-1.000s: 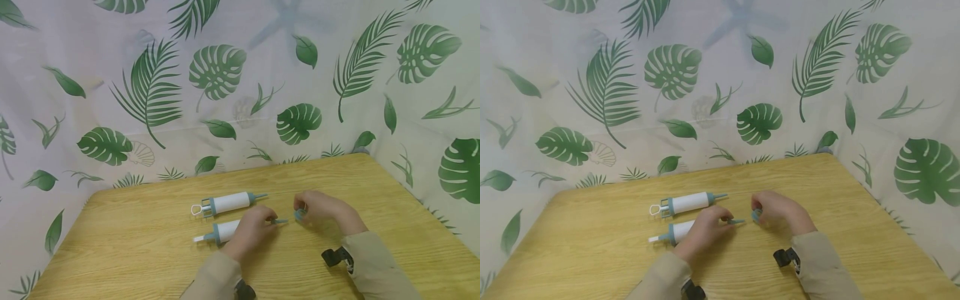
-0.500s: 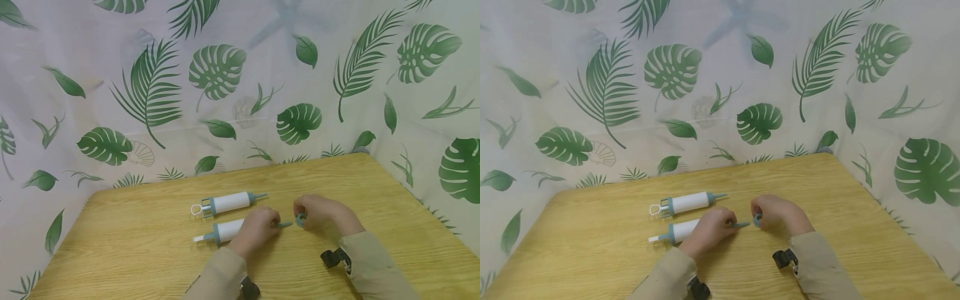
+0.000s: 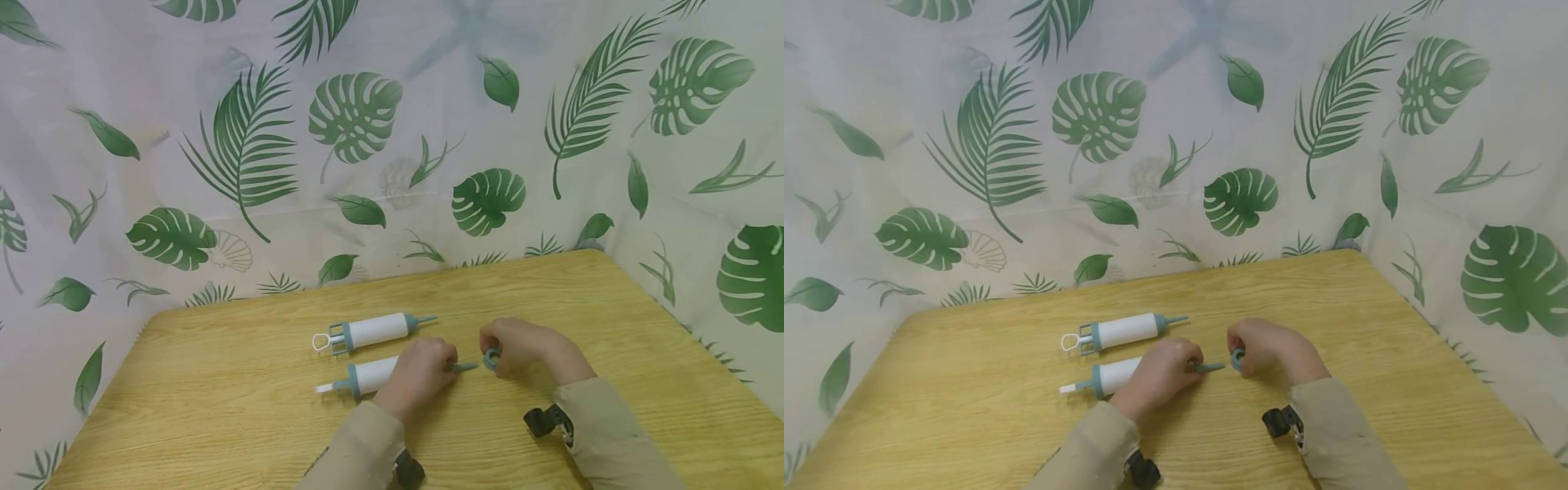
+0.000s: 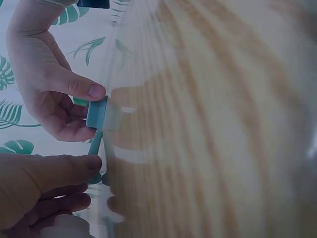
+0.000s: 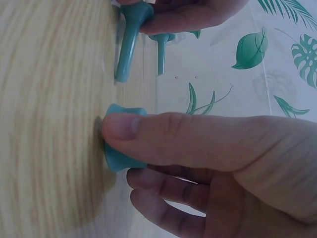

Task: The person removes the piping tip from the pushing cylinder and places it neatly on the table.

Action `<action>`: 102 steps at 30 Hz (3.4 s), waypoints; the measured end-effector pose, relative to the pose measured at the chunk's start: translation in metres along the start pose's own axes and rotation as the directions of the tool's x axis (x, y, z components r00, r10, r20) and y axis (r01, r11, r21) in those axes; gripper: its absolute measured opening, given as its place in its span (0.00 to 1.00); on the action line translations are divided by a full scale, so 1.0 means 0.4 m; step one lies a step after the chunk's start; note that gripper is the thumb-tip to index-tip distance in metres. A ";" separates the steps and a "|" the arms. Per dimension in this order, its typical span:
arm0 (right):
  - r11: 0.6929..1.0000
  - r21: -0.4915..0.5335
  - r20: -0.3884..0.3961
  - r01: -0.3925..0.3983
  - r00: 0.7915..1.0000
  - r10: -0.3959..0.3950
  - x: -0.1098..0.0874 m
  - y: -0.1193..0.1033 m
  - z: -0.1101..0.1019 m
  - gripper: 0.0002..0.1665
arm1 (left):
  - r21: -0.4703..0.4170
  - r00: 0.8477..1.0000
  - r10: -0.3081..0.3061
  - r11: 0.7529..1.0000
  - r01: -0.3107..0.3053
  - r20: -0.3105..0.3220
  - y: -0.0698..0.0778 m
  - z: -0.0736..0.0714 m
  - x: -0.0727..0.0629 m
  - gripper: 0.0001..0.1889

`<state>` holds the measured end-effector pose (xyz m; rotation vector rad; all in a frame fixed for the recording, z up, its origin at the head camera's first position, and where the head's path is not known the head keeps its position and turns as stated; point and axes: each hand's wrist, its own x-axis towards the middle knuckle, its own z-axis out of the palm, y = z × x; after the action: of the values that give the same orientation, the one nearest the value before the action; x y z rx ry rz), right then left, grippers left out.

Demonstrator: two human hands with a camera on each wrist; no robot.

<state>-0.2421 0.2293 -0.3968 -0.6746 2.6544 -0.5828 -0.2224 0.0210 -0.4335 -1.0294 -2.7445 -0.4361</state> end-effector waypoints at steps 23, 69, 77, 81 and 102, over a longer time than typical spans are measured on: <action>0.978 0.161 -0.102 0.134 0.988 -0.119 0.005 -0.002 -0.021 0.25 | -0.126 0.949 -0.121 0.988 0.087 -0.290 -0.114 -0.114 -0.059 0.16; 0.976 -0.052 -0.233 0.209 0.948 -0.216 0.269 -0.117 0.079 0.07 | -0.028 0.953 -0.298 0.955 0.297 -0.054 -0.287 -0.111 -0.092 0.27; 0.968 -0.012 -0.271 0.251 0.931 -0.245 0.263 -0.120 0.075 0.05 | -0.046 0.962 -0.248 0.969 0.245 -0.113 -0.299 -0.113 -0.093 0.24; 0.959 0.100 -0.257 0.264 0.938 -0.231 0.251 -0.114 0.070 0.05 | -0.042 0.968 -0.200 0.980 0.195 -0.152 -0.303 -0.119 -0.096 0.24; 0.963 -0.061 -0.383 0.261 0.885 -0.264 0.240 -0.108 0.060 0.23 | -0.017 0.978 -0.123 0.992 0.122 -0.167 -0.290 -0.142 -0.094 0.28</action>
<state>-0.2954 0.1380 -0.4185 -1.0276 2.9483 -0.8616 -0.2680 -0.1042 -0.4144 -0.7884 -2.6650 -0.5259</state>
